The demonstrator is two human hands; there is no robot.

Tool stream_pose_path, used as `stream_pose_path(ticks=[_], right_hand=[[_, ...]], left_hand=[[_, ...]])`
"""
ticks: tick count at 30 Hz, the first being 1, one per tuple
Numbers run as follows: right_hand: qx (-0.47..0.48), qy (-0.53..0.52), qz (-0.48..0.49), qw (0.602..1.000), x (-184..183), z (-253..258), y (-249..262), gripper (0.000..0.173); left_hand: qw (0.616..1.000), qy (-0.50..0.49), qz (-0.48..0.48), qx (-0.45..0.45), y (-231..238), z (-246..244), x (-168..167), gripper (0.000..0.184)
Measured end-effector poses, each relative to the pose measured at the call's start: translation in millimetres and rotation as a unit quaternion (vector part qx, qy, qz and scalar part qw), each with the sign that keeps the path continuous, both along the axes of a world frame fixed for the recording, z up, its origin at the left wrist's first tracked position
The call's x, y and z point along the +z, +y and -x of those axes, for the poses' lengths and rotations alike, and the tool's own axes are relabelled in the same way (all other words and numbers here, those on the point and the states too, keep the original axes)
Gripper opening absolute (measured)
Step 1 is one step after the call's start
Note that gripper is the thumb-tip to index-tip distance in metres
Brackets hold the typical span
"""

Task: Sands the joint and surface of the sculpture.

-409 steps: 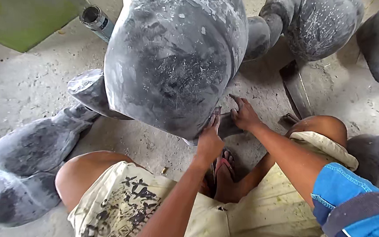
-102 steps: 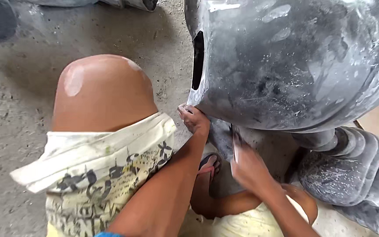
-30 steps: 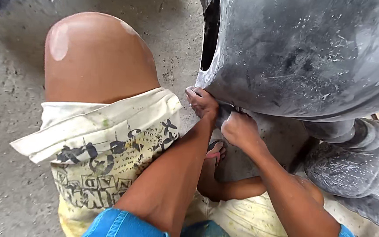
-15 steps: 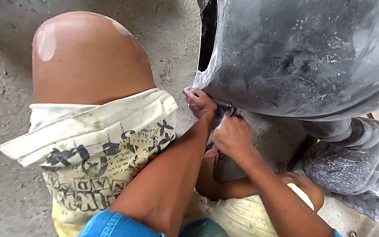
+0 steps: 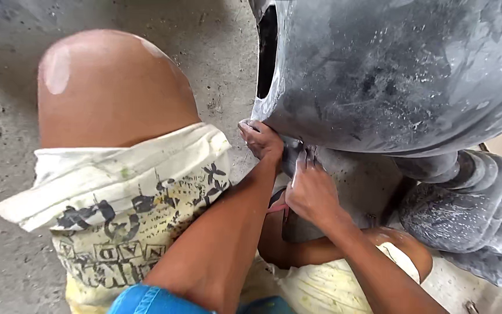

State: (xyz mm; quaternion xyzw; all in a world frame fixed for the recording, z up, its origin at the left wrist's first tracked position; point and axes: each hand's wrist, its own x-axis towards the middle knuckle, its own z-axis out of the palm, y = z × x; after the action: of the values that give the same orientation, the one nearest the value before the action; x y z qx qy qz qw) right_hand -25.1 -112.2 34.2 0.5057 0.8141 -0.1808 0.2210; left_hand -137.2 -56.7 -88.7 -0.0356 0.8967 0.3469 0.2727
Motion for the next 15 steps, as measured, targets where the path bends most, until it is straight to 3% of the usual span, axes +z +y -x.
stream_pose_path(ticks=[7, 10, 12, 15], right_hand=[[-0.001, 0.003, 0.031, 1.0, 0, -8, 5, 0.071], [-0.042, -0.005, 0.056, 0.998, -5, 0, 25, 0.051], [-0.04, 0.015, 0.047, 0.998, 10, 2, 15, 0.057], [-0.001, -0.007, 0.018, 1.0, 5, 0, -6, 0.075]], left_hand=[[1.0, 0.005, -0.003, 0.01, 4, 3, 4, 0.039], [1.0, -0.004, -0.003, 0.012, -4, -2, 5, 0.039], [1.0, -0.001, -0.02, 0.008, 1, -2, 7, 0.039], [1.0, 0.001, -0.006, 0.012, -1, 0, 2, 0.038]])
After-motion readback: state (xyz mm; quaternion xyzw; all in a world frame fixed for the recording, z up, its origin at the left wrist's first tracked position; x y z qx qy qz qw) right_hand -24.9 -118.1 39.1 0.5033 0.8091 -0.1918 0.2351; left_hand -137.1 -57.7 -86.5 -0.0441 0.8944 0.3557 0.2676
